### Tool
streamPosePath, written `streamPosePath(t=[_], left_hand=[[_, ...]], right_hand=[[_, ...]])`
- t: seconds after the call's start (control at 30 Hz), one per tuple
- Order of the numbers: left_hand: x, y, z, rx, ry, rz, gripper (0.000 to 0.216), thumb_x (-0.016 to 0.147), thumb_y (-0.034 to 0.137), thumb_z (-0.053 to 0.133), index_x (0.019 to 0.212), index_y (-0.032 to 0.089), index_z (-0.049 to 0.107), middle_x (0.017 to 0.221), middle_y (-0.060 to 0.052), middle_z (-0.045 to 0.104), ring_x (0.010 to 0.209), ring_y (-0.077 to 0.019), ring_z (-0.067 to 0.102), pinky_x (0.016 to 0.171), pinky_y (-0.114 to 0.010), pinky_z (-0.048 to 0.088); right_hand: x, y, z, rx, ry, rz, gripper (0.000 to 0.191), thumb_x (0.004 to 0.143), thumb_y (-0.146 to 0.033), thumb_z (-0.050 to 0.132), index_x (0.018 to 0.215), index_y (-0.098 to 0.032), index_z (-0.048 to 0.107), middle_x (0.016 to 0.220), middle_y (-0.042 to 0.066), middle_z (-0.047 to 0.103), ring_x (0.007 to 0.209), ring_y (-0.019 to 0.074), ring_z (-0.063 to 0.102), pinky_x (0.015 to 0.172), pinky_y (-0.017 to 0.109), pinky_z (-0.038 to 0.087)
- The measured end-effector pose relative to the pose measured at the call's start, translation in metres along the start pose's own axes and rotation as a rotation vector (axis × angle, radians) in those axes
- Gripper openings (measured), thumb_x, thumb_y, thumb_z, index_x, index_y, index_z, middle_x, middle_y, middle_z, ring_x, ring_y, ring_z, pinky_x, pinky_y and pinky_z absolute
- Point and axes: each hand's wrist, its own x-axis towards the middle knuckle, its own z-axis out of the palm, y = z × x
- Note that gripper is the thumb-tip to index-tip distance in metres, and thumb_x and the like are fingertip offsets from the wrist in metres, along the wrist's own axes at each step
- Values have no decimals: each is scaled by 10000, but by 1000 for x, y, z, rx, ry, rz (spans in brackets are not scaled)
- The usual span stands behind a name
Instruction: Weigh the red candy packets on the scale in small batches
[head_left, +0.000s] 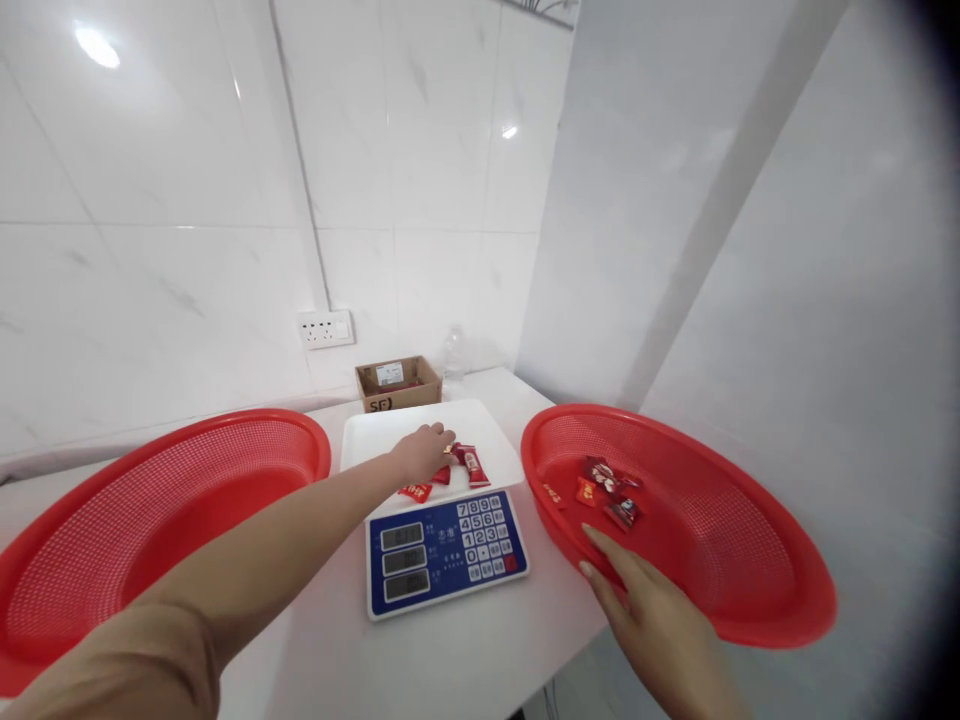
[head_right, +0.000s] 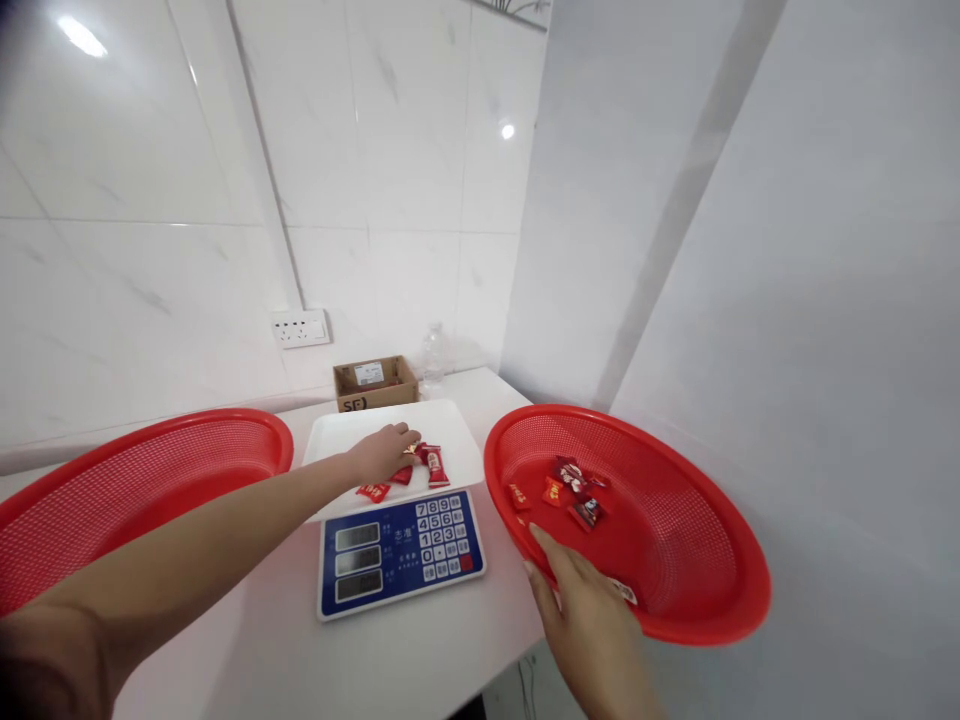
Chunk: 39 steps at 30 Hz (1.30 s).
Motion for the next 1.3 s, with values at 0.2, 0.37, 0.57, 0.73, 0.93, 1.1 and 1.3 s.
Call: streamPosePath(t=[0.2,0.37,0.57,0.73,0.93,1.1,1.3], left_hand=[[-1,-11,-14,-54,74,-66,303,908,368,450,1100,153,544,1062,-73,593,928,-189,588,810,-393,480],[-51,-23,-40,-111,137,-196,386,929,452,268,998,201,553,1005,-51,614,919,-188,590,792,-308,455],[-148,-48,-65,-92,159,-535,421,862,542,344,1047,216,536,1040,-68,625,912,-254,601,730,-345,474],[-179,-63,-51,-13,81,-602,538,841,550,384,1272,240,473,1226,-113,554,1073,-305,555,860,-417,459],[-117,-36,-32,-41,-19,-153,624,841,545,435,1396,287,311,1492,-78,275,1348,-296,256,1059,-492,273],[-46,-11,-15,-94,-197,261,714,835,593,419,1431,250,228,1512,-104,196,1381,-303,151,1099,-496,167],[13,3,6,-45,-100,445,609,855,574,394,1382,274,332,1467,-100,324,1353,-288,252,1078,-471,211]], right_hand=[[-3,4,8,-99,95,-162,394,905,-396,336,1107,-233,633,1032,37,710,825,219,688,707,338,550],[-7,12,15,-152,181,-272,407,912,-426,345,1095,-219,644,1015,46,713,817,210,689,679,312,546],[-9,20,18,-147,142,-326,425,918,-438,327,1112,-226,640,1045,39,704,837,200,688,675,278,545],[-9,33,24,-105,106,-315,403,905,-448,381,1124,-220,631,1025,30,712,823,200,695,659,262,554],[-5,30,21,-87,120,-244,406,928,-422,346,1129,-198,619,976,42,724,784,191,697,654,256,552],[-10,21,19,-157,155,-226,420,937,-421,323,1070,-196,652,949,43,729,762,192,697,631,270,551],[-15,10,16,-160,143,-153,420,941,-404,307,1035,-217,672,929,45,733,767,195,694,671,279,544]])
